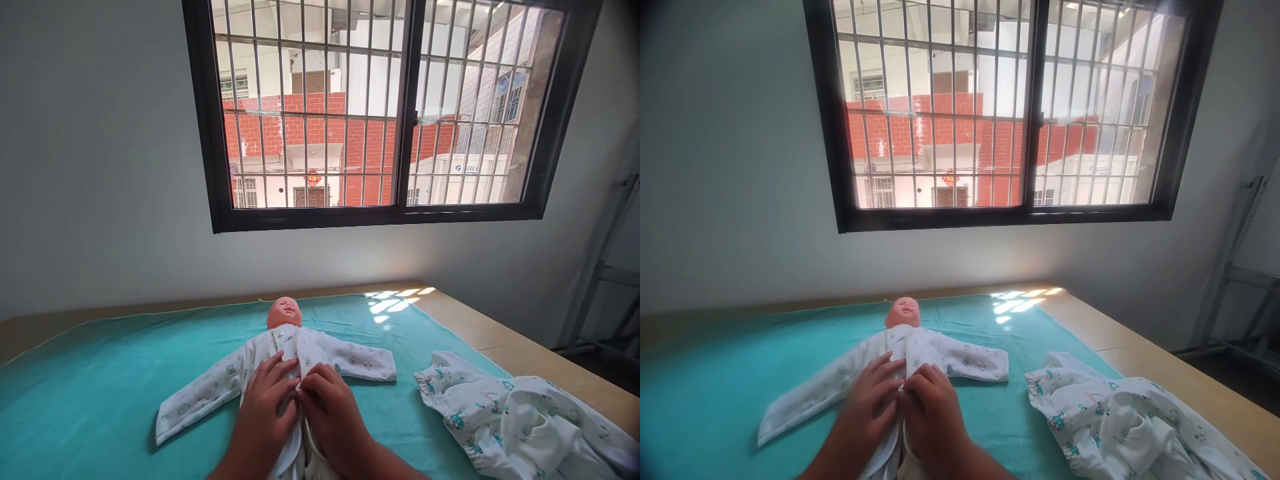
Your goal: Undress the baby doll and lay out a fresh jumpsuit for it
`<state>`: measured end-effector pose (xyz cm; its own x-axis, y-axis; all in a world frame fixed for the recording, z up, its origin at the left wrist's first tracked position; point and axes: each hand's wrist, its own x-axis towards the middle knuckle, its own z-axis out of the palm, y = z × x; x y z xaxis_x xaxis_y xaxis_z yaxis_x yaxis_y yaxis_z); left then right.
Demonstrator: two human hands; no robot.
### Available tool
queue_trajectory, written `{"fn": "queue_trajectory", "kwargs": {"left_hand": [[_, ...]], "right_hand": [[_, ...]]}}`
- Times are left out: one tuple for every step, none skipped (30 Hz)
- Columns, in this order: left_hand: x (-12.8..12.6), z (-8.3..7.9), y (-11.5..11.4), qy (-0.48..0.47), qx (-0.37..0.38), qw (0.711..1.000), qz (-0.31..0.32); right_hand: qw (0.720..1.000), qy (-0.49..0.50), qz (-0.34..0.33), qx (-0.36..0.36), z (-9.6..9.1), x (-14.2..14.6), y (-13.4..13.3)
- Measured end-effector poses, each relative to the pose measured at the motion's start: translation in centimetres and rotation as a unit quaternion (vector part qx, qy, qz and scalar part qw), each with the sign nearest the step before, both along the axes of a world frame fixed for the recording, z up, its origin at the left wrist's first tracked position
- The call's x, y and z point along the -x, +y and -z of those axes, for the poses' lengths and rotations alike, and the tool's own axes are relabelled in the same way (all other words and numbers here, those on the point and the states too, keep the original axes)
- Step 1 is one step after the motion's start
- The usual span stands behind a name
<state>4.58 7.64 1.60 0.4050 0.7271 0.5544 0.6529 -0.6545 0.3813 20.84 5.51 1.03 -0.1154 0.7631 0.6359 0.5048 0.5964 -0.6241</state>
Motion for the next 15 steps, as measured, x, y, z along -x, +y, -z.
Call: {"fn": "queue_trajectory", "kwargs": {"left_hand": [[-0.1,-0.1,-0.1,-0.007,0.0,1.0,-0.002],[-0.2,-0.2,-0.1,-0.012,0.0,1.0,-0.003],[-0.2,-0.3,-0.2,-0.017,-0.002,1.0,-0.005],[-0.3,-0.4,-0.2,-0.021,-0.005,1.0,-0.007],[-0.3,-0.4,-0.3,-0.025,-0.009,1.0,-0.008],[-0.4,-0.4,-0.3,-0.029,-0.011,1.0,-0.007],[-0.4,-0.4,-0.3,-0.033,-0.014,0.999,-0.007],[-0.4,-0.4,-0.3,-0.038,-0.015,0.999,-0.009],[-0.4,-0.4,-0.3,-0.045,-0.015,0.999,-0.011],[-0.4,-0.4,-0.3,-0.05,-0.014,0.999,-0.012],[-0.4,-0.3,-0.3,-0.054,-0.01,0.998,-0.012],[-0.3,-0.3,-0.3,-0.057,-0.003,0.998,-0.009],[-0.3,-0.3,-0.2,-0.058,0.006,0.998,-0.005],[-0.2,-0.3,-0.3,-0.059,0.017,0.998,0.001],[-0.2,-0.4,-0.3,-0.06,0.028,0.998,0.006]], "right_hand": [[1.0,0.004,-0.006,0.006,-0.1,-0.1,0.0],[1.0,0.009,-0.012,0.01,-0.1,-0.1,0.0],[1.0,0.015,-0.017,0.013,-0.2,-0.2,0.0],[0.999,0.02,-0.021,0.013,-0.2,-0.2,-0.1],[0.999,0.024,-0.023,0.013,-0.2,-0.1,-0.1],[0.999,0.027,-0.023,0.011,-0.2,-0.1,-0.1],[0.999,0.028,-0.021,0.01,-0.2,0.0,-0.1],[0.999,0.03,-0.018,0.01,-0.1,0.0,-0.1],[0.999,0.035,-0.014,0.013,-0.1,0.1,0.0],[0.999,0.043,-0.007,0.021,0.0,0.1,0.0],[0.998,0.055,0.002,0.035,0.1,0.1,0.2],[0.996,0.067,0.012,0.05,0.2,0.0,0.3],[0.995,0.078,0.02,0.066,0.3,-0.1,0.5],[0.993,0.084,0.025,0.079,0.4,-0.2,0.7],[0.992,0.084,0.025,0.088,0.5,-0.3,0.9]]}}
